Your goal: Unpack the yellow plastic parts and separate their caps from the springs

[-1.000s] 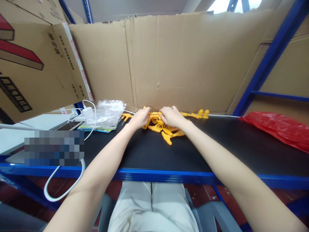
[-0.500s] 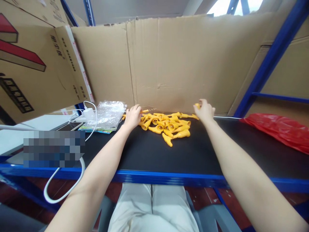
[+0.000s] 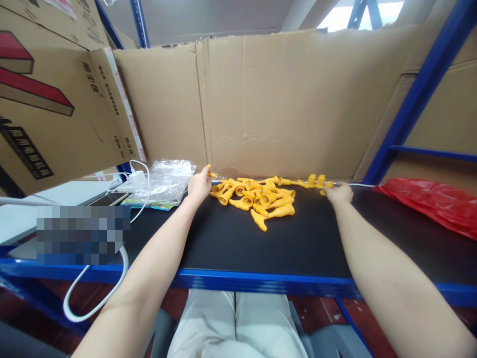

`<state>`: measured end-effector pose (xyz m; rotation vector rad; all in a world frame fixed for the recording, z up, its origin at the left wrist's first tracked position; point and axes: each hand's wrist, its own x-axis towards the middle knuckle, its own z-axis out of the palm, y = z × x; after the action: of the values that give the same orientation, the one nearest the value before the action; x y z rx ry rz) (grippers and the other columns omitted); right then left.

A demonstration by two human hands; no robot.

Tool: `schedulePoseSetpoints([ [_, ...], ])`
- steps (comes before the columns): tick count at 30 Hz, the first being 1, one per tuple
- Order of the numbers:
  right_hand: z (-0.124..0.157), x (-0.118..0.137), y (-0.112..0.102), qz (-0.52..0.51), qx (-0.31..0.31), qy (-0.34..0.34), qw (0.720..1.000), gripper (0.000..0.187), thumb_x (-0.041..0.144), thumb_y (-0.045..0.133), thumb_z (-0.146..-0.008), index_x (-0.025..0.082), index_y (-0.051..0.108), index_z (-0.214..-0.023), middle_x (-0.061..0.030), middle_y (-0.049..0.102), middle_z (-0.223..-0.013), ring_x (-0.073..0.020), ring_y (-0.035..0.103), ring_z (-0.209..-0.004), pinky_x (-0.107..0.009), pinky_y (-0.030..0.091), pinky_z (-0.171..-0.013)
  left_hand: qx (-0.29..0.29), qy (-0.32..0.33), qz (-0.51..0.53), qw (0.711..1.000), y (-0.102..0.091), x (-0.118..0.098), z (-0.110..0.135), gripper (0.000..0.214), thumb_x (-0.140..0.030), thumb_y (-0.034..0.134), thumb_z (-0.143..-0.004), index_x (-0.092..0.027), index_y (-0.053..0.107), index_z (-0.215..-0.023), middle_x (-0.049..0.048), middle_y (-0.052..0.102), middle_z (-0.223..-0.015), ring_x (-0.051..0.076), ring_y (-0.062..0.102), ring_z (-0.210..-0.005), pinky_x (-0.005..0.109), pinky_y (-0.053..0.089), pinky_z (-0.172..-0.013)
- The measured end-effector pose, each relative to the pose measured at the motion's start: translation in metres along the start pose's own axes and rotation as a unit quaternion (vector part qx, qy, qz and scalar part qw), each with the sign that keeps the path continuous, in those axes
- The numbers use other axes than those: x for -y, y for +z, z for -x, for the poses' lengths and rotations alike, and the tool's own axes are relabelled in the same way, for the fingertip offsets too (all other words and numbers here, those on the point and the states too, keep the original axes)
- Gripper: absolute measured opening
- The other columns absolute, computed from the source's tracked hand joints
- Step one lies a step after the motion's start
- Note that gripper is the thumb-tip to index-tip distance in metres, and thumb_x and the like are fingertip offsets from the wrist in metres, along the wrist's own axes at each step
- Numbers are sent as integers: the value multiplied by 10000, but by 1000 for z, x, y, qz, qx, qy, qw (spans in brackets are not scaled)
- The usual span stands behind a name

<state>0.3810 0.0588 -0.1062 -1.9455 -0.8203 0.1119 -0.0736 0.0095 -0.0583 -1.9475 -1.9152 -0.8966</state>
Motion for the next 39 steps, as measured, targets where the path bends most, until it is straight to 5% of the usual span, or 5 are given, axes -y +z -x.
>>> schedulePoseSetpoints([
  [12,-2,-3,2,7,-8,-17,1000,356,131,593,-609,168,609,-962,-152,663,-947,-304,619,-1002,-419,482,-889,63,8,-2,998,22,35,-5,328,-196,471,-833,-217,502,-1159,131,674,-998,287,634,-965,439,474,-819],
  [18,0,-2,1,79,17,-30,996,161,184,561,-690,202,681,-796,-155,664,-980,-310,602,-1048,-472,453,-899,62,12,2,998,33,52,-5,432,-119,473,-787,-249,501,-1197,130,647,-1075,279,613,-1016,450,473,-854],
  [31,7,4,-1,167,82,-71,980,241,187,582,-705,176,730,-895,-159,652,-1145,-368,527,-1157,-505,379,-950,98,-61,46,992,35,52,-10,308,-210,424,-832,-225,534,-1119,111,640,-1143,291,574,-1114,469,455,-910],
  [39,14,10,-6,208,99,-77,970,278,222,550,-776,191,716,-997,-159,641,-1153,-331,531,-1160,-483,396,-935,140,-55,8,989,42,60,-8,512,-140,520,-749,-151,498,-1260,136,571,-1281,253,521,-1219,317,419,-1001],
])
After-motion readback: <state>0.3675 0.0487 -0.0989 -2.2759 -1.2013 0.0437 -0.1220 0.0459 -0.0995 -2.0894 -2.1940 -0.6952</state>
